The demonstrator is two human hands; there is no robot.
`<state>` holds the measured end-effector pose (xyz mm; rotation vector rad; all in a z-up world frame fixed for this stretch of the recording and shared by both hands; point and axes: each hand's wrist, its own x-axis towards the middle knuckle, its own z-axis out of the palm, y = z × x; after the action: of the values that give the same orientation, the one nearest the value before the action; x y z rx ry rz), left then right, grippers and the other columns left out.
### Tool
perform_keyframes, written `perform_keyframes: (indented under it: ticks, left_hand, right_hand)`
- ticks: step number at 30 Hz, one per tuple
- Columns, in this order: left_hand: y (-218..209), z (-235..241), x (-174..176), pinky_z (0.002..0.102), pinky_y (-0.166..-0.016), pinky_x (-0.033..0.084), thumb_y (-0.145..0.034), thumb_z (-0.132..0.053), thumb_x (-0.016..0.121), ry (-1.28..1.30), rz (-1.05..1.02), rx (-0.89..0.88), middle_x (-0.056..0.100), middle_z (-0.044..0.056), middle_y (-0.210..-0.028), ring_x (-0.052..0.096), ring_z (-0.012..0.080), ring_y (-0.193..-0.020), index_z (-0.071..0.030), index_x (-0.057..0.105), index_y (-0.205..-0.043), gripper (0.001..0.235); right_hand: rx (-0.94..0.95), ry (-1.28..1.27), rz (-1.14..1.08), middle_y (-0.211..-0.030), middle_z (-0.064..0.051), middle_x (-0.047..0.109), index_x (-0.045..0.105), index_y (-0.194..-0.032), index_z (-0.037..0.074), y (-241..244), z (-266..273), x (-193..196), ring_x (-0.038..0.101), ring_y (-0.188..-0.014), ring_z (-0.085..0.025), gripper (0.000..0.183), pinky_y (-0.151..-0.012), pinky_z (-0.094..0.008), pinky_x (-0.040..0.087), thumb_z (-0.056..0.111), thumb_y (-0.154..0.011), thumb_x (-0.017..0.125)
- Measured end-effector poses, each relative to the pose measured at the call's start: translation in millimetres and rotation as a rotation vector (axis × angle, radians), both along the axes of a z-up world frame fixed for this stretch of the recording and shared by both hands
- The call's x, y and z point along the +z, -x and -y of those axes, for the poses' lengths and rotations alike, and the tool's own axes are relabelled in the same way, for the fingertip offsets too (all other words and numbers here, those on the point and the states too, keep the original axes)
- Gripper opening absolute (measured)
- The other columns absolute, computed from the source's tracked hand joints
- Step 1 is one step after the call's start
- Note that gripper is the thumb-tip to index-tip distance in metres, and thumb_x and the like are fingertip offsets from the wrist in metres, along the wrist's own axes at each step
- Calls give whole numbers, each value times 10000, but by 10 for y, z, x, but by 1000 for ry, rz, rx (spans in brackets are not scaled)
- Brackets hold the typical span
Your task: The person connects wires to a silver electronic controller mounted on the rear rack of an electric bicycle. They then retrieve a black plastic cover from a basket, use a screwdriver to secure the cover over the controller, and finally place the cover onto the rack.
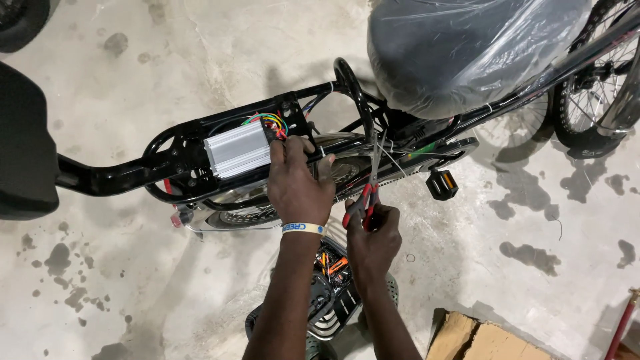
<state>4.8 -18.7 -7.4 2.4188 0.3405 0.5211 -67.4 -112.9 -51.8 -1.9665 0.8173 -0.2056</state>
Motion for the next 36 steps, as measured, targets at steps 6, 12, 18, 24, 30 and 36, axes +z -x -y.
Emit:
perform_keyframes:
  ticks: [6, 12, 18, 24, 30, 36]
  left_hand:
    - [-7, 19, -25, 492, -676, 533, -745, -344, 780, -26, 48, 36, 504, 25, -902, 637, 372, -782, -198, 505, -904, 350]
    - [-14, 32, -19, 477, -667, 533, -729, -346, 796, -43, 59, 46, 502, 5, -883, 637, 351, -761, -212, 505, -887, 356]
    - [0, 50, 6, 501, -659, 528, -797, -319, 768, -10, 51, 35, 507, 50, -930, 632, 377, -756, -177, 495, -917, 330]
    - [-5, 37, 0, 490, -658, 530, -790, -344, 773, -32, 36, 36, 507, 38, -933, 637, 358, -756, -184, 497, -920, 344]
    - [-13, 25, -31, 493, -640, 521, -772, -351, 780, -40, 57, 27, 502, 34, -917, 624, 362, -738, -187, 501, -905, 350]
    - [0, 43, 63, 495, -600, 449, -762, -218, 746, -20, 62, 0, 500, 72, -973, 604, 307, -736, -125, 506, -899, 292]
  right_hand:
    - [-11, -6, 12, -653, -138, 633, 577, -906, 85, -105, -5, -168, 660, -672, -331, 377, -656, -435, 492, 359, -748, 783]
    - [-20, -31, 31, -629, -142, 627, 566, -875, 87, -150, -45, -127, 656, -650, -334, 404, -632, -429, 487, 379, -742, 812]
    - [-40, -63, -10, -683, -199, 645, 565, -884, 73, -139, -105, -125, 665, -723, -400, 264, -666, -485, 478, 249, -758, 716]
    - [-87, -64, -63, -681, -165, 664, 615, -839, 108, -115, -115, 31, 677, -738, -371, 252, -674, -455, 490, 284, -732, 760]
    - [-120, -189, -99, -744, -154, 674, 616, -913, 82, 63, -7, -14, 664, -739, -268, 383, -709, -402, 492, 378, -746, 792]
    - [-99, -198, -182, -650, -7, 516, 521, -795, 97, 187, 100, -55, 430, -574, -125, 412, -511, -310, 343, 448, -764, 734]
